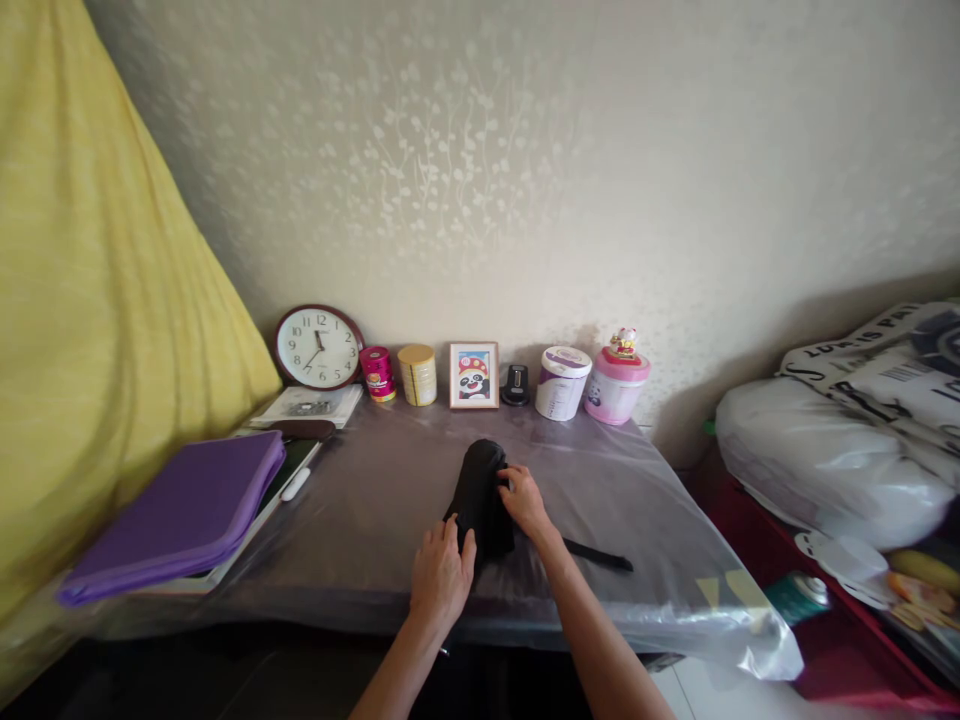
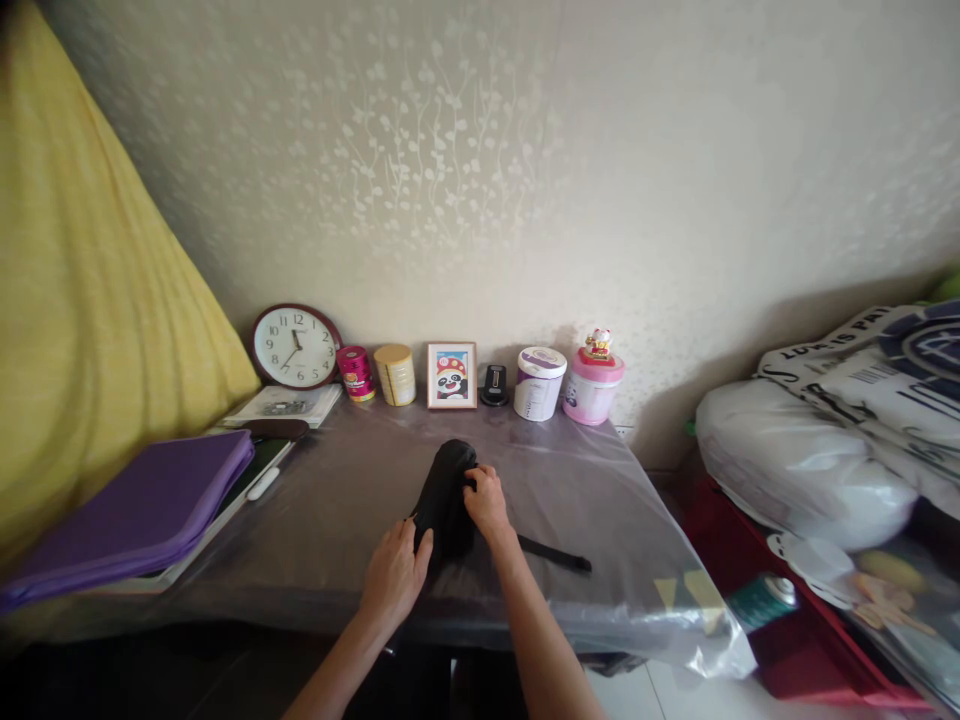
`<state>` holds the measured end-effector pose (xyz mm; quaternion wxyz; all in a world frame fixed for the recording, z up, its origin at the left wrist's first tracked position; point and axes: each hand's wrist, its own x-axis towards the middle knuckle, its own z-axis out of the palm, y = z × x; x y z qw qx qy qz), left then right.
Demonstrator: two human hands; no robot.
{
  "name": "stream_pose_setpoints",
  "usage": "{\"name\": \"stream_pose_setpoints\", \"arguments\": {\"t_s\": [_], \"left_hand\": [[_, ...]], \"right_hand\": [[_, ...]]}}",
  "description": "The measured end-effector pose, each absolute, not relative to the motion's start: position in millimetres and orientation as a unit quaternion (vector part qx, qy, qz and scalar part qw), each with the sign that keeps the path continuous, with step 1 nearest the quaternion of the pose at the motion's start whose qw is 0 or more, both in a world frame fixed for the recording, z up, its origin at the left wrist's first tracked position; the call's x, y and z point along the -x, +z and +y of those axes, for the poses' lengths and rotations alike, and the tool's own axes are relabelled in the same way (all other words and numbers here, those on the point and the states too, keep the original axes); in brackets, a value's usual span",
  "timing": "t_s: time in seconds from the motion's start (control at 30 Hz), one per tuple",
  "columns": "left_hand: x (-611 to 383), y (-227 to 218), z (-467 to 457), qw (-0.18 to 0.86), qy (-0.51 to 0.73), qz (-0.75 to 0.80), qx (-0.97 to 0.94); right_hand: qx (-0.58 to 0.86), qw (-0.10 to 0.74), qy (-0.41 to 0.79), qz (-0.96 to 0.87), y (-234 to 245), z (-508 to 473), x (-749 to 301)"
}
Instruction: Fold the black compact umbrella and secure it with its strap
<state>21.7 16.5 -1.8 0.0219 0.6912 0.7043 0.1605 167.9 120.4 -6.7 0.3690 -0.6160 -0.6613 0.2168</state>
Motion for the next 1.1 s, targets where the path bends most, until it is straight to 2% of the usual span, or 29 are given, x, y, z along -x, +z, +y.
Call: {"name": "stream_pose_setpoints", "arguments": {"t_s": [0.3,0.47,0.73,1.1], "left_hand": [[-18.9,-6.1,18.3,0.034,0.181,0.700,-0.690],[-18.2,-8.8,19.1,0.041,0.197,0.699,-0.687],[-16.6,-10.5,19.1,0.067,0.225,0.696,-0.679],[-11.3,-15.1,19.0,0.073,0.249,0.704,-0.661]], "right_hand": [[0.581,0.399,0.192,-0.683,-11.4,116.7,-156.4],[0.571,0.472,0.195,-0.643,-21.0,117.3,-151.4],[0.560,0.545,0.222,-0.584,-30.0,117.9,-142.8],[0.559,0.500,0.059,-0.659,-32.0,106.0,-113.9]]}}
